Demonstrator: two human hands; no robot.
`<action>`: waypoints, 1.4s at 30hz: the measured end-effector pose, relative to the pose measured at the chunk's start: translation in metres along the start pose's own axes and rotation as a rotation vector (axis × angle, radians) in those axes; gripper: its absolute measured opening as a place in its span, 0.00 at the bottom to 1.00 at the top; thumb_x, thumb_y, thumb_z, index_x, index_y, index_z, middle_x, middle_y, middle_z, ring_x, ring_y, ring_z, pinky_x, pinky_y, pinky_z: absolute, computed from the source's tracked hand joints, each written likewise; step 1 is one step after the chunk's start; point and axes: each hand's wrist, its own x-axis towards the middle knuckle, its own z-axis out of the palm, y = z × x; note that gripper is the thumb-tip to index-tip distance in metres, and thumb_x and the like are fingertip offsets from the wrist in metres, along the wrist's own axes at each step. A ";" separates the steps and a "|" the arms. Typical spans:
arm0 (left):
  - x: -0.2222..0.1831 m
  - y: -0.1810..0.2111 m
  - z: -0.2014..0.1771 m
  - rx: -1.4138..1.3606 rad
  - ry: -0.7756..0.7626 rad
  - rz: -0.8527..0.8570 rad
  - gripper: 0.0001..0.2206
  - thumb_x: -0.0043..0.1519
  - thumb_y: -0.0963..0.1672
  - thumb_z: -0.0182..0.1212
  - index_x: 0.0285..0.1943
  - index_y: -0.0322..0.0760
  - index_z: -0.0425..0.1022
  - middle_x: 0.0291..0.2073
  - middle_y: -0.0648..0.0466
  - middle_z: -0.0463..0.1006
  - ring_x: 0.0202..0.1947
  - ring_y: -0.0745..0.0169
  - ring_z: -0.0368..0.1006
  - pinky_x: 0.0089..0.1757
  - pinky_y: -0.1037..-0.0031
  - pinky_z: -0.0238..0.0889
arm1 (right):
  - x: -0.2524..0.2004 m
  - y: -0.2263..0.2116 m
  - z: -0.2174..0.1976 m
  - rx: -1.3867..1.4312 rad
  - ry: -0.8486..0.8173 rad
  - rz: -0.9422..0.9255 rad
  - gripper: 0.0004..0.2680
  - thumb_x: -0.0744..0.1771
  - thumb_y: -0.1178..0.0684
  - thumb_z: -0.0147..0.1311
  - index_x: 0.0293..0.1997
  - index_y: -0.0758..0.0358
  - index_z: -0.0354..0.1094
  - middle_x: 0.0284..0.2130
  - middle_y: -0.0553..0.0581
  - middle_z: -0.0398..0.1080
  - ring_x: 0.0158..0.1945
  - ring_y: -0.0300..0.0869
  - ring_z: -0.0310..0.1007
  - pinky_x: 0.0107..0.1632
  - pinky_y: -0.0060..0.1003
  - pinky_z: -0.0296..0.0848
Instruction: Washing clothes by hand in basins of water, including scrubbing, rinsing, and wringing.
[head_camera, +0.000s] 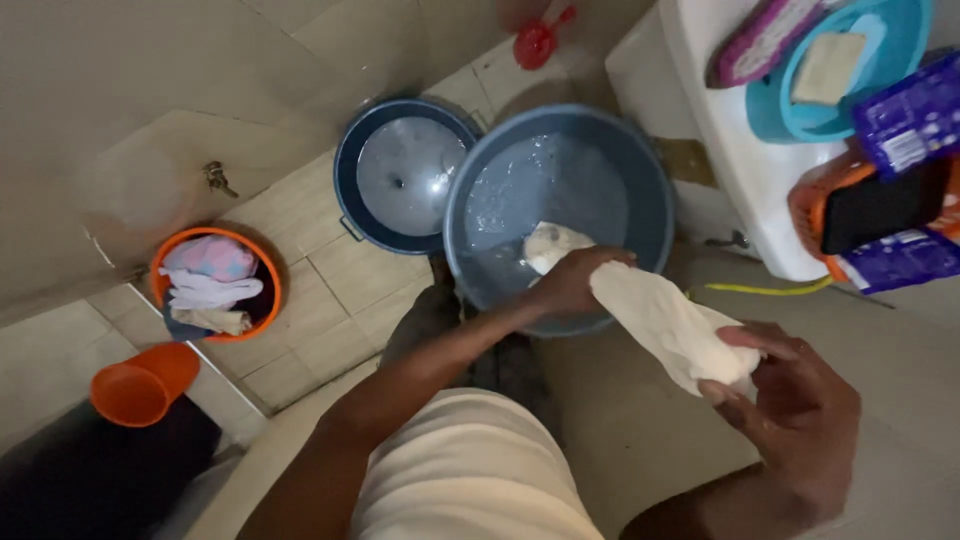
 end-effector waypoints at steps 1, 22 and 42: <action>0.001 -0.007 0.002 -0.317 0.006 0.002 0.25 0.61 0.49 0.72 0.68 0.42 0.77 0.62 0.49 0.83 0.64 0.51 0.78 0.61 0.60 0.69 | 0.003 0.017 -0.008 -0.096 0.036 -0.065 0.19 0.61 0.59 0.68 0.58 0.71 0.74 0.50 0.61 0.75 0.46 0.40 0.66 0.46 0.33 0.63; -0.008 -0.025 -0.042 -0.799 0.634 -0.932 0.27 0.62 0.48 0.67 0.70 0.38 0.69 0.53 0.45 0.73 0.51 0.49 0.73 0.50 0.57 0.70 | 0.132 0.323 0.242 1.350 -0.158 0.434 0.24 0.69 0.29 0.55 0.66 0.53 0.73 0.58 0.57 0.79 0.59 0.49 0.80 0.64 0.55 0.77; 0.005 -0.136 -0.128 -2.015 -0.660 0.376 0.64 0.51 0.62 0.78 0.89 0.67 0.25 0.82 0.24 0.45 0.80 0.07 0.34 0.68 0.18 0.35 | 0.083 0.177 0.288 1.954 -0.679 0.413 0.28 0.67 0.26 0.62 0.62 0.59 0.65 0.48 0.56 0.69 0.41 0.42 0.75 0.36 0.35 0.76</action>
